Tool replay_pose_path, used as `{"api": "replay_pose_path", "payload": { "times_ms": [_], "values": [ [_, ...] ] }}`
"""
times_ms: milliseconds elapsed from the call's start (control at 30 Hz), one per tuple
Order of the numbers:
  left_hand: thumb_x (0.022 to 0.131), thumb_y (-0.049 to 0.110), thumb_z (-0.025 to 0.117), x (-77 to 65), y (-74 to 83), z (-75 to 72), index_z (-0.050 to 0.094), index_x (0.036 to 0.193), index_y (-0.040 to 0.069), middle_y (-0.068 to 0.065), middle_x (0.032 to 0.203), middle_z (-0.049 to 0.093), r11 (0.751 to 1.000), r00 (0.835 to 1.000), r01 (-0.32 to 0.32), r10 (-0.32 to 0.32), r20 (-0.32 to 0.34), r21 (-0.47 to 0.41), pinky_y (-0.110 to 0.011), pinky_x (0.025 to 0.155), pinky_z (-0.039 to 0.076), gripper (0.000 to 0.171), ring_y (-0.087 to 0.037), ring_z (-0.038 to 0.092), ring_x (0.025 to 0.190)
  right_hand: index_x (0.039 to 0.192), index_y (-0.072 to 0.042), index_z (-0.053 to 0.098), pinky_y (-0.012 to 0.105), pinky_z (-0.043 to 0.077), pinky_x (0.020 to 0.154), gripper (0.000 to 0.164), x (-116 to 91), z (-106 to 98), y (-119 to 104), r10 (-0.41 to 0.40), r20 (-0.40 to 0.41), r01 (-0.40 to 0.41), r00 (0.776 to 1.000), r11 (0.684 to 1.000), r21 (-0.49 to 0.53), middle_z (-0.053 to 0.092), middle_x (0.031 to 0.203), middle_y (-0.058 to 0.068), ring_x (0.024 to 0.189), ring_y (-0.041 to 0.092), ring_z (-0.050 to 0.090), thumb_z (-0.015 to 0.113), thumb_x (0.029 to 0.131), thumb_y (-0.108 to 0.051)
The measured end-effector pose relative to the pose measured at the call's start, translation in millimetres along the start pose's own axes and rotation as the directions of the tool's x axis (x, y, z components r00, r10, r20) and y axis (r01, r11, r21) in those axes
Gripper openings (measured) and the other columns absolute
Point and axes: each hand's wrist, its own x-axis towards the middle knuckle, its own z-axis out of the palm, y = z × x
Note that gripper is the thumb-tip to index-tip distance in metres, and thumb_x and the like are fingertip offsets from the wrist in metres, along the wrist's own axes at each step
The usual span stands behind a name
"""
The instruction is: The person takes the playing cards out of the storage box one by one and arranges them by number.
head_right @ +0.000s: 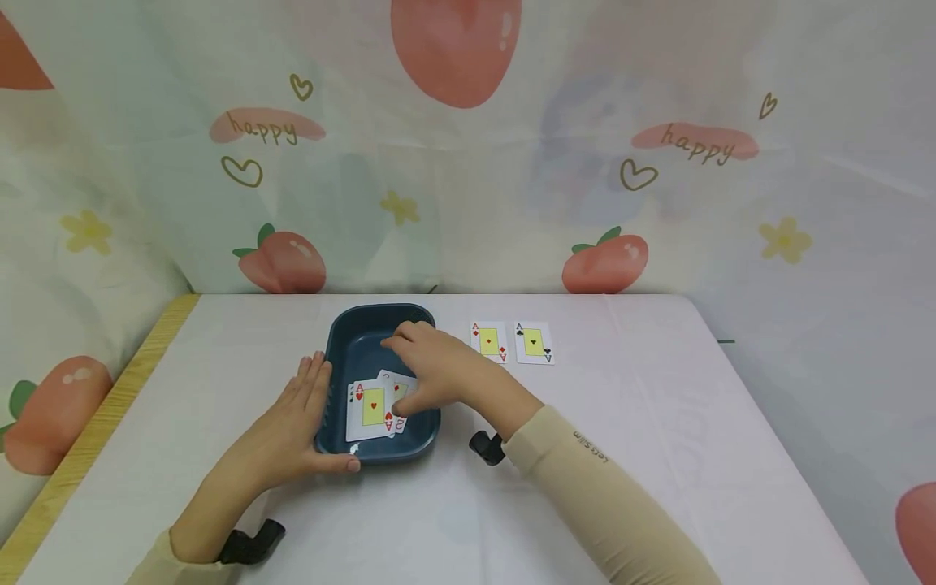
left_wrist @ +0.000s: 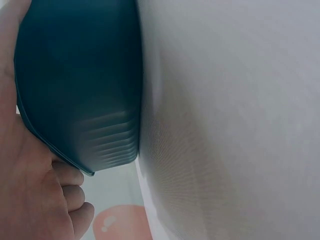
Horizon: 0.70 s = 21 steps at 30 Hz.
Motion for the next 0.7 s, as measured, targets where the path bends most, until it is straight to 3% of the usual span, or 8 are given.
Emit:
{"api": "replay_pose_path", "payload": {
  "times_ms": [700],
  "values": [
    [0.061,0.086,0.069,-1.1,-0.8,-1.3,0.011,0.158,-0.002,-0.019,0.167,0.002,1.0,1.0,-0.011,0.011,0.007,-0.006,-0.053,0.12,0.02,0.144,-0.037,0.002,0.154,0.145,-0.01,0.05,0.029,0.048,0.103,0.089,13,29,-21,-0.04,0.079,0.044,0.996,0.998,-0.048,0.051,0.139,0.003,0.119,0.016,0.049,0.083,0.073,-0.05]
  ]
}}
